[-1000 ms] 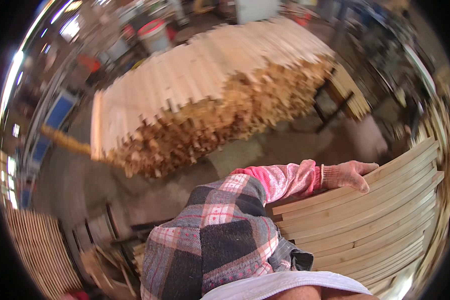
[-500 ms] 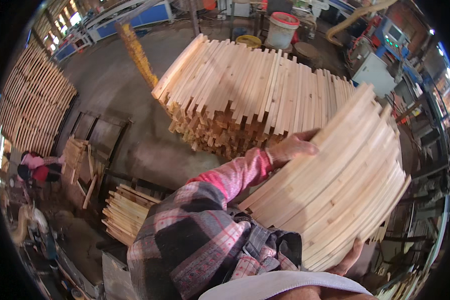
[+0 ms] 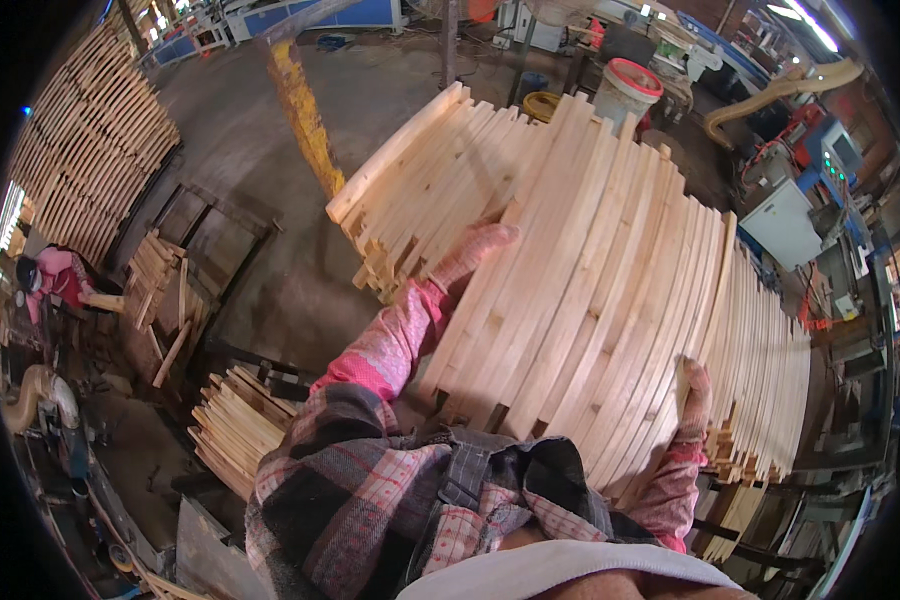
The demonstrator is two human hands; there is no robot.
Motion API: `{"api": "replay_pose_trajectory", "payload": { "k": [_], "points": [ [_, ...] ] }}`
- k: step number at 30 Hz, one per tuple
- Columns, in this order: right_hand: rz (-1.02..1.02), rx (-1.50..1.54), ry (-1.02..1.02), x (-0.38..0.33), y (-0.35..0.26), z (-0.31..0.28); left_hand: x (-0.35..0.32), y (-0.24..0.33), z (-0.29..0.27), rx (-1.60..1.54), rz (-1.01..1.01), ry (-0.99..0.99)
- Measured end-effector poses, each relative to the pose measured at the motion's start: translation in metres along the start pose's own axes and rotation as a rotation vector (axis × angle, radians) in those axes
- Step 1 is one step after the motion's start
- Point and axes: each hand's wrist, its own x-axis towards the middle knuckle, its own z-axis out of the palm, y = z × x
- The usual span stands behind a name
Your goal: The person picks up individual wooden planks from a disorganized pile on a metal table and arranges them into a neat, vertical stack. The person handles the planks one by one, aligning them carefully to form a uniform pile.
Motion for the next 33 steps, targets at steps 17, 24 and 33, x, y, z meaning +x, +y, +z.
{"api": "replay_pose_trajectory", "payload": {
  "k": [17, 24, 33],
  "points": [
    [-0.164, -1.437, 0.028, 0.211, 0.143, 0.345, 0.141, 0.149, -0.201, 1.794, 0.765, 0.646],
    [0.134, -1.365, -0.194, 0.278, 0.138, 0.315, 0.202, 0.118, -0.195, 1.744, -0.198, 0.506],
    [-0.092, -1.174, -0.071, 0.125, 0.100, 0.226, 0.273, 0.125, -0.068, 1.872, 0.596, 0.274]
  ]
}}
